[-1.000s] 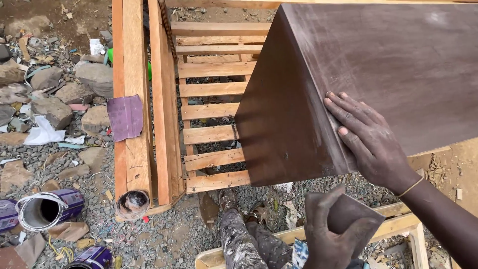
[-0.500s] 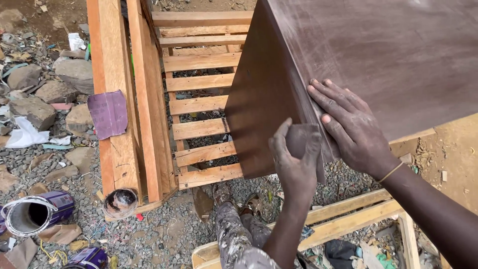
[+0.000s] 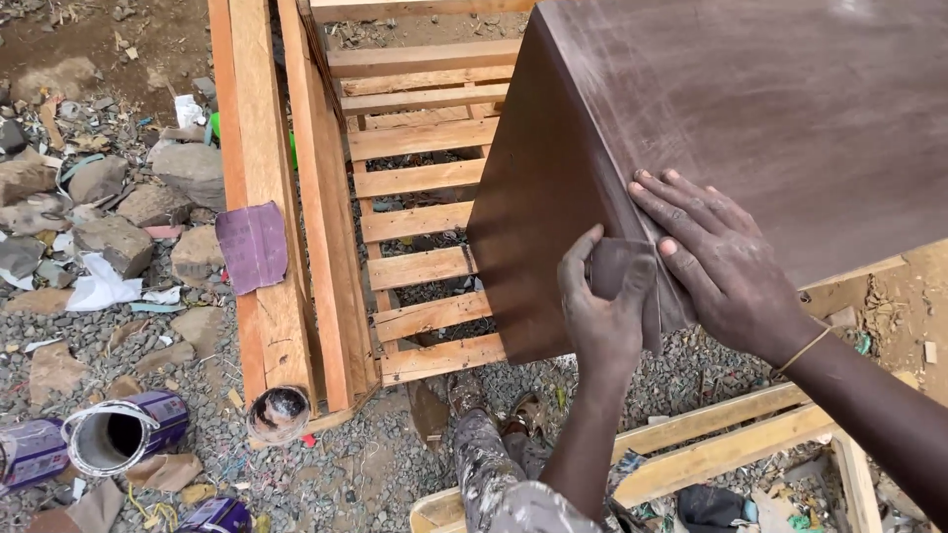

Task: Sanding the interior and exterior surfaces of a wooden cabinet to prepare it for finishing.

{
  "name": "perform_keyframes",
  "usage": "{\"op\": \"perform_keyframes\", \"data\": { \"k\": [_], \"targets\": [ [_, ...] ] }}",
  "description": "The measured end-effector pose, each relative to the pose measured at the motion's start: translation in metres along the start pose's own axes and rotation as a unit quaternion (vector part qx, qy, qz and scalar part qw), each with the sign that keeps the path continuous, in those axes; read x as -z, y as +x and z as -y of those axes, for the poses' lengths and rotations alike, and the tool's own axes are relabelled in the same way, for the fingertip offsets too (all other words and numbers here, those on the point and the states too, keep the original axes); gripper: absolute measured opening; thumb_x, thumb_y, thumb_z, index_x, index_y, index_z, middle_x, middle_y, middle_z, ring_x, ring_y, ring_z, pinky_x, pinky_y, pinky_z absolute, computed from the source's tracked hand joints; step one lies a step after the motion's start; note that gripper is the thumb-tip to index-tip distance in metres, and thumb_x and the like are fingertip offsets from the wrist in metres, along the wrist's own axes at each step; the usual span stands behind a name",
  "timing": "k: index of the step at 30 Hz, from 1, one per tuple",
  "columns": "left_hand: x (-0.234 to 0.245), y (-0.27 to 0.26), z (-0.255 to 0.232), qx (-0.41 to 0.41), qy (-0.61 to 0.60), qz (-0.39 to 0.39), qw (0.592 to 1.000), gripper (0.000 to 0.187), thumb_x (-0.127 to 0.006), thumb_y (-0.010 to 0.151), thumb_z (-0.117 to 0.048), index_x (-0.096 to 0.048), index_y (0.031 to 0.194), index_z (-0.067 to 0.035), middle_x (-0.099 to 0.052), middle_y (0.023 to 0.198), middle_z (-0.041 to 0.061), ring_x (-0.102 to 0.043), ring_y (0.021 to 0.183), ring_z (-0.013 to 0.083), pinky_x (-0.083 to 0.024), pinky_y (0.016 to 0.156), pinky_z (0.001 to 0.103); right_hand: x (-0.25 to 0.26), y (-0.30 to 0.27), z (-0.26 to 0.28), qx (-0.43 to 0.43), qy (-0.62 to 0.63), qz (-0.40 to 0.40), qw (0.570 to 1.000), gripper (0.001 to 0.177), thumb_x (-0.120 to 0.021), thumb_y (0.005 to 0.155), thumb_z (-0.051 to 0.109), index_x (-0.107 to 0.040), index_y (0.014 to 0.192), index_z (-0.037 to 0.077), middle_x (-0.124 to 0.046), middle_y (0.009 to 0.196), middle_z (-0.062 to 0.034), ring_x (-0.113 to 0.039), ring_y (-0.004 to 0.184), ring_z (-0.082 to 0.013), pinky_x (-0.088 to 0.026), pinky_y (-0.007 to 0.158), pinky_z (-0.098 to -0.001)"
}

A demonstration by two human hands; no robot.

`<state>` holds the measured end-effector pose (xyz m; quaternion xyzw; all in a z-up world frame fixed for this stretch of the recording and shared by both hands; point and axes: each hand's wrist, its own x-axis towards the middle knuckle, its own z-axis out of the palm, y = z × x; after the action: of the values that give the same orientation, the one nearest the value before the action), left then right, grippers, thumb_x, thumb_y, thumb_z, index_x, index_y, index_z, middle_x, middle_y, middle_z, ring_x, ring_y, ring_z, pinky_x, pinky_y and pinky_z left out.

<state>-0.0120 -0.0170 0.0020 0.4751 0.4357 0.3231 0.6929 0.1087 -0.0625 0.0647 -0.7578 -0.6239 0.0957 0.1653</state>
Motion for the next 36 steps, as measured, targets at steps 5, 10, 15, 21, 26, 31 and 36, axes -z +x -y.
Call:
{"op": "perform_keyframes", "data": {
  "k": [5,10,15,21,26,31,36],
  "targets": [
    [0.011,-0.031,-0.008,0.074,0.015,0.061,0.995,0.094,-0.056,0.073,-0.078,-0.048,0.145,-0.019,-0.047,0.141,0.007,-0.054,0.131,0.0234,-0.056,0.104,0.042,0.001,0.0,-0.001,-0.009,0.013,0.005,1.0,0.054,-0.026,0.11,0.031,-0.04,0.158,0.011,-0.039,0.166,-0.0083,-0.028,0.158,-0.0267,-0.017,0.127,-0.047],
    [0.006,0.0,-0.01,0.194,-0.077,0.017,0.978,0.094,-0.067,0.054,-0.073,-0.058,0.135,-0.026,-0.064,0.13,0.003,-0.067,0.112,0.018,-0.06,0.1,0.039,0.0,0.001,0.001,-0.001,0.008,-0.009,1.0,0.052,-0.027,0.11,0.027,-0.041,0.157,0.009,-0.04,0.165,-0.009,-0.029,0.158,-0.0274,-0.018,0.128,-0.0478],
    [-0.019,0.124,-0.007,0.033,-0.001,-0.081,0.996,0.066,-0.071,0.074,-0.057,-0.064,0.128,-0.021,-0.064,0.138,0.003,-0.058,0.132,0.0214,-0.045,0.114,0.039,0.001,0.002,-0.005,-0.008,0.001,0.004,1.0,0.053,-0.028,0.11,0.028,-0.04,0.158,0.011,-0.04,0.166,-0.0074,-0.029,0.157,-0.0267,-0.018,0.126,-0.0464],
    [0.003,0.017,-0.011,0.07,0.003,0.014,0.997,0.079,-0.063,0.074,-0.068,-0.057,0.135,-0.018,-0.058,0.146,0.005,-0.053,0.139,0.0231,-0.039,0.117,0.043,0.003,0.002,-0.002,0.003,0.007,-0.003,1.0,0.054,-0.027,0.11,0.028,-0.037,0.159,0.01,-0.038,0.166,-0.0083,-0.027,0.158,-0.0263,-0.017,0.128,-0.0459],
    [0.0,0.044,-0.005,0.079,-0.001,-0.005,0.997,0.078,-0.067,0.069,-0.068,-0.063,0.129,-0.018,-0.064,0.137,0.001,-0.06,0.13,0.0176,-0.048,0.112,0.037,-0.002,0.006,0.008,-0.018,0.007,0.038,0.999,0.059,-0.026,0.108,0.034,-0.029,0.162,0.01,-0.029,0.17,-0.0081,-0.02,0.159,-0.0249,-0.011,0.127,-0.0454],
    [-0.031,0.189,-0.005,0.016,-0.016,-0.078,0.997,0.071,-0.073,0.07,-0.058,-0.067,0.125,-0.014,-0.068,0.131,0.003,-0.06,0.125,0.0198,-0.045,0.109,0.034,-0.008,0.022,-0.001,-0.106,-0.031,0.037,0.993,0.082,-0.045,0.097,0.05,-0.018,0.164,0.012,-0.02,0.172,-0.0073,-0.013,0.159,-0.0242,-0.007,0.125,-0.0481],
    [-0.034,0.274,-0.044,0.154,-0.023,-0.076,0.985,0.069,-0.072,0.065,-0.059,-0.065,0.12,-0.019,-0.072,0.123,0.001,-0.07,0.107,0.0213,-0.054,0.091,0.034,-0.021,0.063,-0.027,-0.126,-0.038,0.019,0.991,0.084,-0.055,0.093,0.044,-0.021,0.164,0.013,-0.021,0.172,-0.0087,-0.015,0.158,-0.0268,-0.009,0.125,-0.0493]
  ]
}}
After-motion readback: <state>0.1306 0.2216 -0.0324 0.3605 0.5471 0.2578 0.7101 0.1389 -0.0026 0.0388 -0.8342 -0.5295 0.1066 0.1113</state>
